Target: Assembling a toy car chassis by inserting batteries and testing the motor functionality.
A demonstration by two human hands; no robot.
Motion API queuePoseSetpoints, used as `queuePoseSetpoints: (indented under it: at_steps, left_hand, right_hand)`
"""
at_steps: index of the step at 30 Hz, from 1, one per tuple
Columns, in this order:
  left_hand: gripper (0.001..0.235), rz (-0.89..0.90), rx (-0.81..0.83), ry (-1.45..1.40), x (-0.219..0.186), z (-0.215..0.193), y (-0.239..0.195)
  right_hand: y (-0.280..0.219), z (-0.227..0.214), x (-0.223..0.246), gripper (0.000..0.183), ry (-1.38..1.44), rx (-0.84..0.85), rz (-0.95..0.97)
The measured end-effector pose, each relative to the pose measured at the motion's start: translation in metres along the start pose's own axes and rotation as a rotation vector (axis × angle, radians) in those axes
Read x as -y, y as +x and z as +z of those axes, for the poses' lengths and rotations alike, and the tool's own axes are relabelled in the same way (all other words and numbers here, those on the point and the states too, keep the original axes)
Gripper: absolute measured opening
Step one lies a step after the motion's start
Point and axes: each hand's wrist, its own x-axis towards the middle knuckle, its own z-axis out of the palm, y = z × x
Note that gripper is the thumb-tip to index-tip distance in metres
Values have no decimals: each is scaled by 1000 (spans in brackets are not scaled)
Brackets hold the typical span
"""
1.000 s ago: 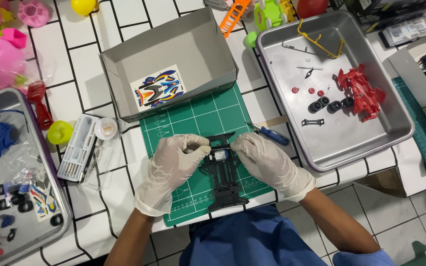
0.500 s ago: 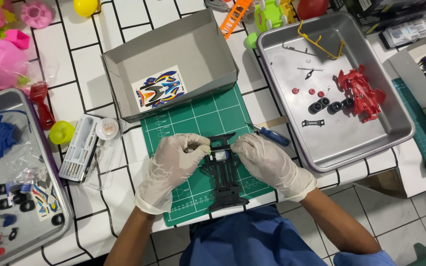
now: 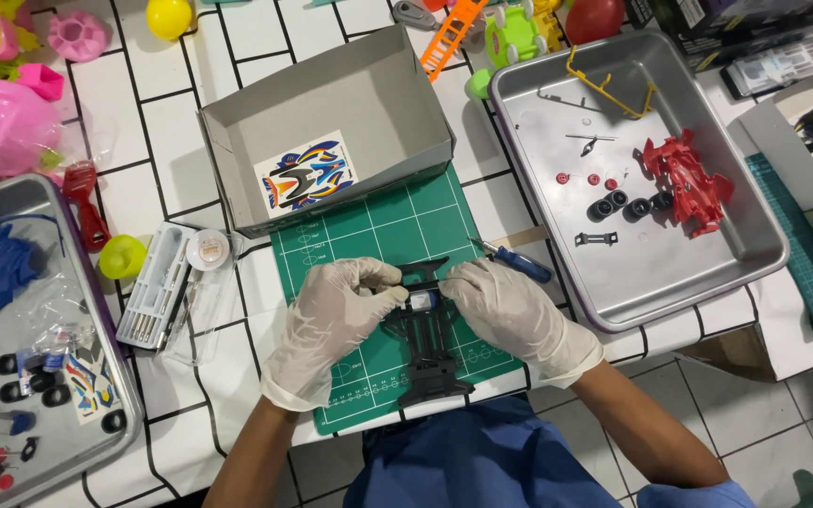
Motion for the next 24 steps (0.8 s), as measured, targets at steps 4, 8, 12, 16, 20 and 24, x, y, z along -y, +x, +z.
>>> queuePoseSetpoints:
  at_steps: [4,8,12,16,20,24]
  left_hand:
    - [20,17,12,-7,0,-3,-1]
    - [21,10,24,-9,-1,-4,-1]
    - [22,33,33,-32,1,-6,-2]
    - [22,45,37,-40,4,-8,-1]
    - [12,53,46,-28,8,-6,1]
    - [11,56,71,-62,7,-8,1]
  right_hand:
    - [5,-5,-10,10,14,-4,-89]
    - [23,-31,-2,6,226,92,-24]
    - [30,-52,9,16,365,103,29]
    - [21,-54,2,33,214,130,58]
    - [23,-51,4,18,125,147,7]
    - [13,-33,-5,16,-18,212,-48]
